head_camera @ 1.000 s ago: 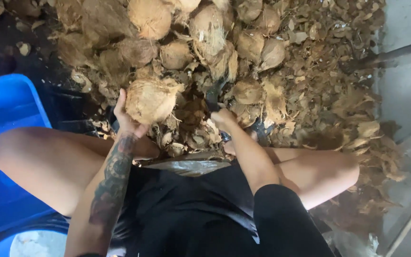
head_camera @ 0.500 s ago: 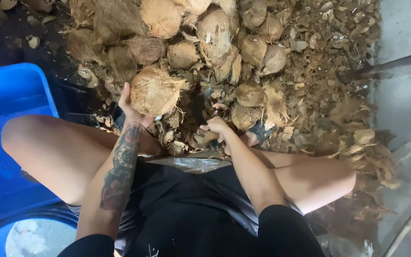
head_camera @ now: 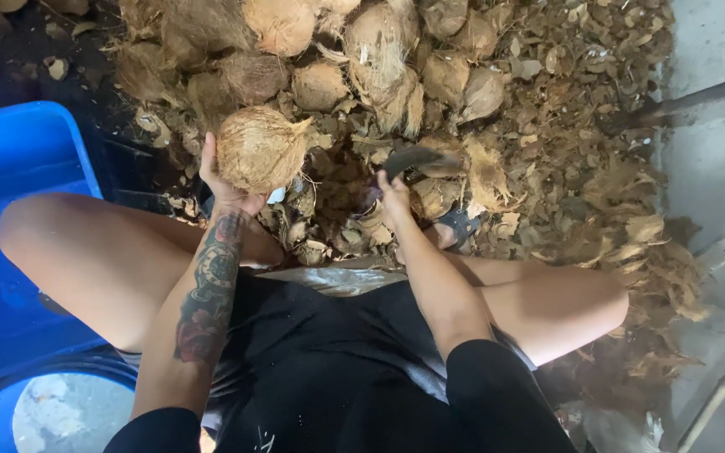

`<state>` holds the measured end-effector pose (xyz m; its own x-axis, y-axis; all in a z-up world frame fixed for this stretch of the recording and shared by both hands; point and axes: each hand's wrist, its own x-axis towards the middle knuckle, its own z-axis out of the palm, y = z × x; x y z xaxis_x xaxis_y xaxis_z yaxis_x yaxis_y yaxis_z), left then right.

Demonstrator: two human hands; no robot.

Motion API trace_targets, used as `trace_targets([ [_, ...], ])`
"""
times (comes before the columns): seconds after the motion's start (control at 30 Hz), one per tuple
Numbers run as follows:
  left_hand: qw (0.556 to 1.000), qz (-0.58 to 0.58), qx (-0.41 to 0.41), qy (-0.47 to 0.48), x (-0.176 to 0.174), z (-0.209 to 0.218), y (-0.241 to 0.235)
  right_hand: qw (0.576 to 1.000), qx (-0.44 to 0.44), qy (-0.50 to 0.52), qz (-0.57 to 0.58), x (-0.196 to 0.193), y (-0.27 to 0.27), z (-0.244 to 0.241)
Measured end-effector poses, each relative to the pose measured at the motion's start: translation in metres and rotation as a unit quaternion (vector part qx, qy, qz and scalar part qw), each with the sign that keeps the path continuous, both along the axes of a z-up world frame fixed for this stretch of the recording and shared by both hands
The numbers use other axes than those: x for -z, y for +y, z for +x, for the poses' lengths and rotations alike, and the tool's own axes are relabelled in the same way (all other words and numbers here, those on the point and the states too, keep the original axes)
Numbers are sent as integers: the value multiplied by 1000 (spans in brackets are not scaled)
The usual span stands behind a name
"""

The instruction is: The person sits on the floor and uses a curved blade to peel the husk off coconuts. They rotate each coconut while striking the husk, then place the peeled coconut into a blue bin. The process is repeated for multiple coconuts.

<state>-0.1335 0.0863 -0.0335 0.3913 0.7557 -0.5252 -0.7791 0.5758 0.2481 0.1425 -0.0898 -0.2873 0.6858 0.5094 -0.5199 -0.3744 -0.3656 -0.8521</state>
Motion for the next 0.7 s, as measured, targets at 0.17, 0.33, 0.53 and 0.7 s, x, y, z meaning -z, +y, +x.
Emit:
trace_targets([
  [0.17, 999, -21, 25, -22, -38, 8, 3, 967, 204, 141, -56, -141, 44, -18],
  [0.33, 995, -14, 101, 12, -44, 14, 8, 962, 156, 219, 52, -230, 52, -4],
  [0.53, 975, 41, 207, 70, 70, 6, -1, 916, -91, 83, 381, -426, 16, -55],
  [0.7, 981, 17, 187, 46, 83, 11, 7, 790, -211, -93, 567, -370, -22, -94],
])
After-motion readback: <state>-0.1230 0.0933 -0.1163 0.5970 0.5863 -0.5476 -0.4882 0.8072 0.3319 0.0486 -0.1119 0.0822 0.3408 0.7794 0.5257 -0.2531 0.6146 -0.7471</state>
